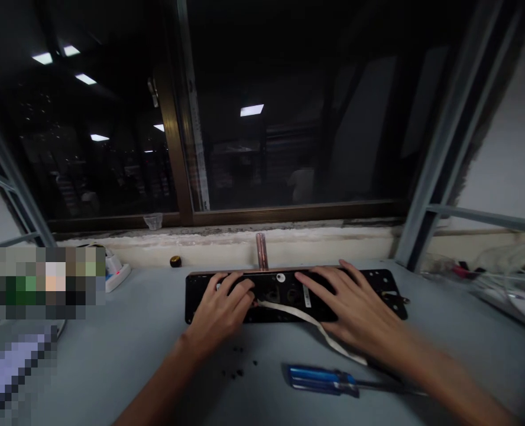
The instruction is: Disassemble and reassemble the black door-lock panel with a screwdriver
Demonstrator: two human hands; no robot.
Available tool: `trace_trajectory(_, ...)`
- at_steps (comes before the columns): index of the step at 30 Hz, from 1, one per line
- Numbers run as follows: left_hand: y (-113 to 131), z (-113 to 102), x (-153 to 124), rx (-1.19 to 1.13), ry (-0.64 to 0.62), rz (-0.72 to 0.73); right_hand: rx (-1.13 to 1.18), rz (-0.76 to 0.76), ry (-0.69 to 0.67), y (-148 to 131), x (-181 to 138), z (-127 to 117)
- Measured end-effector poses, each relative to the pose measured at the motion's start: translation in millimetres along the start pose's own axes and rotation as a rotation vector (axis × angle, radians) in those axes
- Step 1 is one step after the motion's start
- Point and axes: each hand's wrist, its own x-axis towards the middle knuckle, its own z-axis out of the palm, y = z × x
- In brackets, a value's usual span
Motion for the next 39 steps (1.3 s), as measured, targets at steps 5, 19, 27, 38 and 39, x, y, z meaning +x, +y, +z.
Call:
trace_trajectory(5,-17.9,-15.8,0.0,-0.035,0.228,-0.146,0.039,0.065,0.038,10.0,-3.9,-5.0)
trace_trajectory(19,13.2,10.7,17.2,-0.341,-0.134,-0.453,0.383,0.239,0.149,25.6,-7.4,-7.3)
trace_trajectory(27,8.8,16.4,45.1,-0.301,-0.350,-0.664,0.527,0.423,0.242,28.1,-2.2,-28.4)
trace_trajectory(38,9.2,28.0,55.5,-0.262,-0.338,-0.599,0.479,0.573,0.267,38.5,-42.3,-93.5)
trace_trajectory(39,8.8,27.3,54.3,-0.260,-0.324,-0.601,0.439,0.572,0.227,38.2,-50.1,-100.9)
